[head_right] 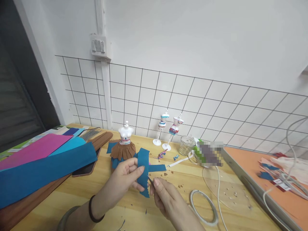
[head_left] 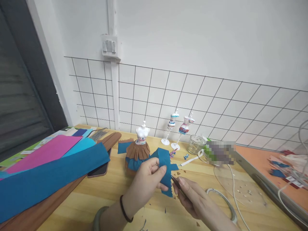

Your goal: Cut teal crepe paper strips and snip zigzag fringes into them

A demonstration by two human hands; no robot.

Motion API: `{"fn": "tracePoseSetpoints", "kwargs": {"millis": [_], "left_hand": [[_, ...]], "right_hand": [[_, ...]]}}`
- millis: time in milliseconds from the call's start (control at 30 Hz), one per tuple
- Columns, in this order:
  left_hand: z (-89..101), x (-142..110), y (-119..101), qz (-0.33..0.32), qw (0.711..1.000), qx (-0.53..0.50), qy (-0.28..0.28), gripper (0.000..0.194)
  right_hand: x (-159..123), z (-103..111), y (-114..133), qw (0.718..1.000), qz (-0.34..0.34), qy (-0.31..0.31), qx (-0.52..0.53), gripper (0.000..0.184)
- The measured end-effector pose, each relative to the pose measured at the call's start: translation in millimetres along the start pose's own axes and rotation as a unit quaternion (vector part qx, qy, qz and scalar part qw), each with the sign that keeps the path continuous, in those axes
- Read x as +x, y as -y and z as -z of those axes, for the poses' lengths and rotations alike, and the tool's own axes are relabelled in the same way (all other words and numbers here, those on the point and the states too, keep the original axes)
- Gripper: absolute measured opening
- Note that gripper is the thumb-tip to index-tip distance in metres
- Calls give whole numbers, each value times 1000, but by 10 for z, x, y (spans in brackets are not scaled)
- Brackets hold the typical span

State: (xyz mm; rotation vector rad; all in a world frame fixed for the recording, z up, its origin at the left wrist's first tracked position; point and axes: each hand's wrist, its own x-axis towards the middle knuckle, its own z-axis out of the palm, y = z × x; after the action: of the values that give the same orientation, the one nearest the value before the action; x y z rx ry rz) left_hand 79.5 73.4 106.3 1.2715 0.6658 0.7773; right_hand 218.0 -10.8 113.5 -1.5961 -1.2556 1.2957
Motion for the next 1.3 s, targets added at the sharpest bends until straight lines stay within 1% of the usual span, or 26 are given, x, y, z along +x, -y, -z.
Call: {"fn": "tracePoseSetpoints", "kwargs": {"millis": [233, 400, 567, 733, 933, 1300], "left_hand": [[-17, -17, -19, -5, 998, 56, -15, 26], [8, -7, 40, -35, 992, 122, -21, 25], [15, -12, 94, -61, 985, 159, -21, 28], [10, -17, 73, -64, 984, 167, -14, 30], [28, -8, 107, -60, 985, 159, -6, 28], [7, 7, 143, -65, 986, 149, -20, 29]], "right_hand": [[11, -9, -20, 1000, 1, -9, -13, 44], [39, -22, -52, 1000, 7, -20, -16, 43], [43, -31, -56, 999, 27, -4, -27, 41], [34, -36, -40, 999, 43, 0, -33, 40], [39, -34, -17, 999, 41, 5, -32, 40], [39, -41, 28, 998, 38, -3, -56, 41]]}}
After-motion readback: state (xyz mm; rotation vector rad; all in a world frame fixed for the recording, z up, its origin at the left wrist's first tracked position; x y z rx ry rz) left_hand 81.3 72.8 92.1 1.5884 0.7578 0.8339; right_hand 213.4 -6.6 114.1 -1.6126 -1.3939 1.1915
